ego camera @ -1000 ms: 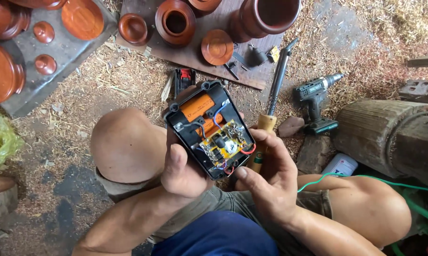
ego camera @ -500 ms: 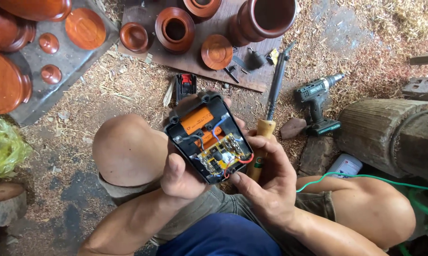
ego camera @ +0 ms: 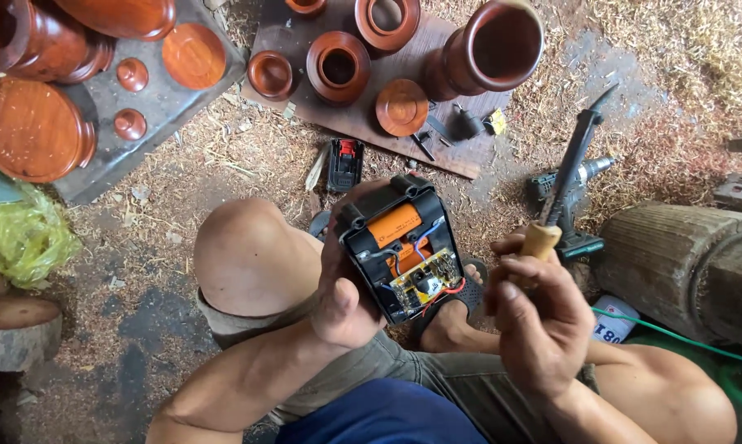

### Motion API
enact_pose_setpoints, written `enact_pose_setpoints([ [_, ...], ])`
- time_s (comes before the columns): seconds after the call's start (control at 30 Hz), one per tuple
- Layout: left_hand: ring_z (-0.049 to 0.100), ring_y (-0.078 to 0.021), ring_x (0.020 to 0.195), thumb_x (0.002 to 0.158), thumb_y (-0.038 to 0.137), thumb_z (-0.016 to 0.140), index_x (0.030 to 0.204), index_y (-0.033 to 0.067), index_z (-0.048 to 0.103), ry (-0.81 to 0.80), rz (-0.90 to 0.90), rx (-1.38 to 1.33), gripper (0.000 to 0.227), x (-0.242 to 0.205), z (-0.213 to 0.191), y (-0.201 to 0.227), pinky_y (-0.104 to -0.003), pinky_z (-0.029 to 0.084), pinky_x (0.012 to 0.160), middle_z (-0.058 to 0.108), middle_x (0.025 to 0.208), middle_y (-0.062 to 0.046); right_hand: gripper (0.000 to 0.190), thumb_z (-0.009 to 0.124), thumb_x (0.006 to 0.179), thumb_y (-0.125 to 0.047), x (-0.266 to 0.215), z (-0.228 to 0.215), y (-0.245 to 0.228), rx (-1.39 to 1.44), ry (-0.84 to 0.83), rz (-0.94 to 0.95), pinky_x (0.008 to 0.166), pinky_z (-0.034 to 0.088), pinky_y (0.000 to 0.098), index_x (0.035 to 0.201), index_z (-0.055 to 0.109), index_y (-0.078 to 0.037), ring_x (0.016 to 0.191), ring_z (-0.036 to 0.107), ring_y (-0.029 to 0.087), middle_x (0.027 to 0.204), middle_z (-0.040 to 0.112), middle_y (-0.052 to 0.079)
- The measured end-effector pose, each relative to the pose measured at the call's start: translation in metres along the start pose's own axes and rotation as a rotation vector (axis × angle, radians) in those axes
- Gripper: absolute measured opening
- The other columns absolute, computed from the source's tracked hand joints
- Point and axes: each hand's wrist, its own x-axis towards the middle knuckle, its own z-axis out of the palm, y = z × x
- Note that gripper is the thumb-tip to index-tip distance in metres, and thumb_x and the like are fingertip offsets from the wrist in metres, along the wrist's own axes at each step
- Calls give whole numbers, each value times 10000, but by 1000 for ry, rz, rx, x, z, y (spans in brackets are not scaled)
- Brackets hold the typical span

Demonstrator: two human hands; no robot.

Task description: The person sits on the ground repairing a cordless drill battery pack. They unscrew and open the casing with a screwdriver, test the pack on a small fan, solder wires to the battery terminals with a soldering iron, and handle the exposed battery cells and circuit board.

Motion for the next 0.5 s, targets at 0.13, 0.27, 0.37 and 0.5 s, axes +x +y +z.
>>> enact_pose_setpoints([
  [0.13,503,-292,1398,923,501,796,1617,13,244,17,-9,-30,1012,-1,-4,0,-485,469,1172,441,1565,-189,172,520,1073,57,3,-10,-7,-37,13,-54,674,537,259,1191,619,-19,769,631,135,1337,588,243],
  [0.27,554,-356,1361,939,419,802,1628,24,245,-44,-68,-136,970,2,-7,3,-544,519,1086,467,1517,-216,166,507,1010,87,8,-22,-11,-41,85,-142,583,542,252,1089,591,-33,801,680,173,1262,610,302],
  [0.37,567,-391,1334,955,392,790,1630,27,250,-65,-67,-156,938,2,-8,4,-560,527,1086,472,1523,-224,167,523,970,109,8,-33,-9,-65,172,-167,557,526,274,1060,588,-16,834,705,223,1106,621,315],
  [0.5,556,-403,1346,963,380,776,1643,52,243,-61,-60,-155,924,2,-9,5,-557,520,1100,468,1556,-223,162,561,973,108,7,-43,-11,-85,223,-173,539,508,272,1074,551,-17,634,655,195,1170,668,362],
])
